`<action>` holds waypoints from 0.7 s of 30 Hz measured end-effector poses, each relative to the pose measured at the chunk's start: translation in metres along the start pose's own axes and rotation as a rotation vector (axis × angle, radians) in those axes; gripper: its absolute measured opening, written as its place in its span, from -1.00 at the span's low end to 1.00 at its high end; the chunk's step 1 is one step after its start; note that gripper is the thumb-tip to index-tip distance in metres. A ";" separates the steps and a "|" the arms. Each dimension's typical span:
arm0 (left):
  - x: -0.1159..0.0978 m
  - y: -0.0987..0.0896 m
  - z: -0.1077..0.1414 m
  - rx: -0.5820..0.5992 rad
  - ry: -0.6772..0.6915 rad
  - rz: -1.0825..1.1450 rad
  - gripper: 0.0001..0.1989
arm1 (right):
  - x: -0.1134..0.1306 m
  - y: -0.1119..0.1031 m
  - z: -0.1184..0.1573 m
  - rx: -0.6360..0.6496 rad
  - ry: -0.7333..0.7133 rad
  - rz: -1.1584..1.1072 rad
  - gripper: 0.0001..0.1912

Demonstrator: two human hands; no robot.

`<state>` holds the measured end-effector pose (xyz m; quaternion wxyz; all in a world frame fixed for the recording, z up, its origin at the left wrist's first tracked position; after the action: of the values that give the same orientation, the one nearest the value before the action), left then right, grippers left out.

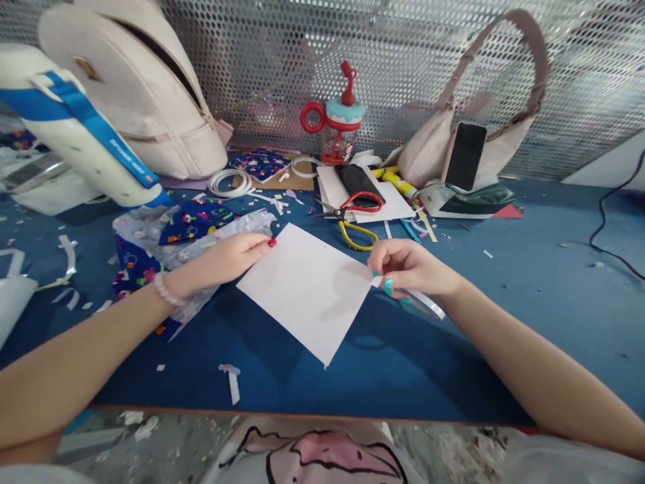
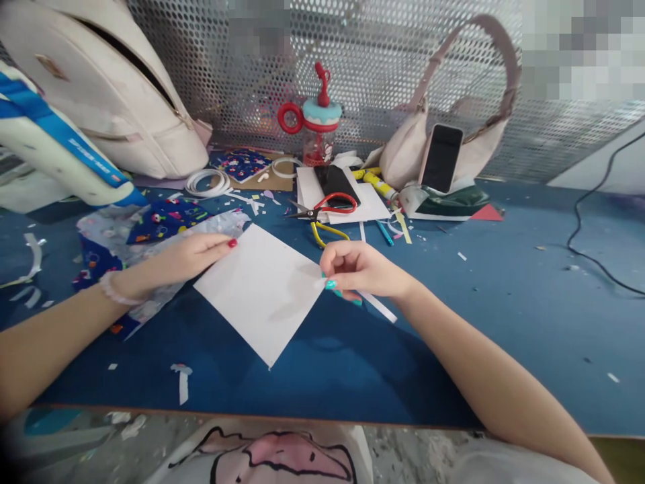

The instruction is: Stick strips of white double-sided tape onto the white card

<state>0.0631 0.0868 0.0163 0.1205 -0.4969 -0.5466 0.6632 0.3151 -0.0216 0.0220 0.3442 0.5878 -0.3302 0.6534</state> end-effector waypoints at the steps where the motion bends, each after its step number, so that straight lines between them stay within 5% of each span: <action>1: 0.003 0.006 -0.003 0.038 0.007 0.015 -0.56 | -0.001 -0.002 0.001 0.030 0.025 0.003 -0.68; 6: -0.005 0.021 -0.003 0.140 0.075 0.018 -0.57 | -0.004 -0.010 0.002 0.086 0.093 0.119 -0.71; 10: -0.020 0.027 0.003 0.076 0.174 0.053 -0.64 | -0.006 -0.003 -0.005 0.016 0.078 0.263 -0.73; 17: -0.047 0.041 0.017 0.130 0.516 -0.031 -0.58 | -0.002 0.020 -0.007 -0.066 0.083 0.487 -0.85; 21: -0.051 0.037 0.019 0.025 0.476 -0.071 -0.64 | 0.004 0.029 -0.007 -0.191 0.002 0.690 -0.93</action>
<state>0.0867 0.0261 0.0104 0.2753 -0.6181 -0.5115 0.5297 0.2872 -0.0314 0.0250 0.1567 0.4063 -0.5686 0.6979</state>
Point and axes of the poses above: each hand's wrist, its own z-axis away from the middle knuckle, its own y-axis out of the palm, x = y × z, the point moved 4 cm from there along -z, towards the middle knuckle, and after that the axes turned 6 degrees about y, right-handed, at the moved point
